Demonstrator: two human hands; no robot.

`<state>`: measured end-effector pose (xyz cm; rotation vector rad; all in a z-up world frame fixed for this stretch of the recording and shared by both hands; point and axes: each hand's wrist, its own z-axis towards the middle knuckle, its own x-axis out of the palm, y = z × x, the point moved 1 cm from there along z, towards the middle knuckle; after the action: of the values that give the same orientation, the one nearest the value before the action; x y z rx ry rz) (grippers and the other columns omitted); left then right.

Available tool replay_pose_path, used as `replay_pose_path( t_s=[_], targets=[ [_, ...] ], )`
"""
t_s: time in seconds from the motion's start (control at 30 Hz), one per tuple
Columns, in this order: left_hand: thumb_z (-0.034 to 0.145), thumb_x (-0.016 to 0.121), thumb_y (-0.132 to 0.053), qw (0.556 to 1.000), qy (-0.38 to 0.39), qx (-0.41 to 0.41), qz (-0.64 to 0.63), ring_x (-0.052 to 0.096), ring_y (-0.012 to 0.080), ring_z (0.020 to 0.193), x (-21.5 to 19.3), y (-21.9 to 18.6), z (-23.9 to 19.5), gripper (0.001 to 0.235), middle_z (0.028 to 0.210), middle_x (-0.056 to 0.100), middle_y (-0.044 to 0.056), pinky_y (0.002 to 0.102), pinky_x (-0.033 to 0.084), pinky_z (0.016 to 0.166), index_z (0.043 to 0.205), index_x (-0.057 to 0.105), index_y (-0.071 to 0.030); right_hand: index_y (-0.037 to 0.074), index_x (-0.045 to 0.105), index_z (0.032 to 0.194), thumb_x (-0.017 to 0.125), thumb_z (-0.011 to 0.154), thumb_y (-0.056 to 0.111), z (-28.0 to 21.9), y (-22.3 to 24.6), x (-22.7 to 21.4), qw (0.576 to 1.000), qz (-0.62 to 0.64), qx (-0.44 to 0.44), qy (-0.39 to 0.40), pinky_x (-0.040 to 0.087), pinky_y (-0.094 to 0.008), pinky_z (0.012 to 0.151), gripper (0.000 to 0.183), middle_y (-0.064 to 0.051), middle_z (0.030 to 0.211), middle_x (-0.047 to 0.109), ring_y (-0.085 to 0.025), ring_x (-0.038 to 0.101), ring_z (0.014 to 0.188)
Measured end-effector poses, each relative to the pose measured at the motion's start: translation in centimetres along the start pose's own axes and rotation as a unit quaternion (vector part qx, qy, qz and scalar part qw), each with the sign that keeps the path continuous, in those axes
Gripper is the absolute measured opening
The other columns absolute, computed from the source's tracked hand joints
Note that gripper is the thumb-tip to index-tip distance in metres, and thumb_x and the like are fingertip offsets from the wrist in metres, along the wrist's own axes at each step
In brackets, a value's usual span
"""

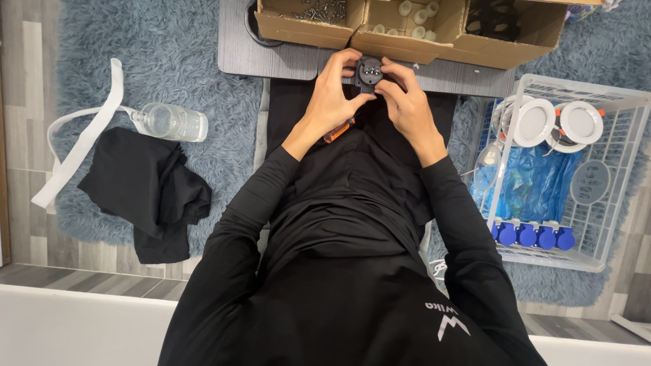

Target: Assembling small electrical components using a screwdriver.

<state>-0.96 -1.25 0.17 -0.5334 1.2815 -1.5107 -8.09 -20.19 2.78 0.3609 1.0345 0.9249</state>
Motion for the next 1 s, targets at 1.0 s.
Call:
replay_pose_path(
  t_s=[1.0],
  targets=[
    [0.074,0.091,-0.008,1.0,0.006,-0.014,-0.002,0.064,0.0308,0.123,-2.2,-1.8,-0.8,0.071,0.135,0.053,0.014,0.043,0.06,0.105,0.135,0.055,-0.005,-0.006,0.075,0.11,0.081,0.104,-0.01,20.7,-6.2,-13.1,0.961,-0.214,-0.128,-0.116,0.056,-0.035,0.075,0.009,-0.016,0.107,0.074,-0.025,0.07,0.09]
  ],
)
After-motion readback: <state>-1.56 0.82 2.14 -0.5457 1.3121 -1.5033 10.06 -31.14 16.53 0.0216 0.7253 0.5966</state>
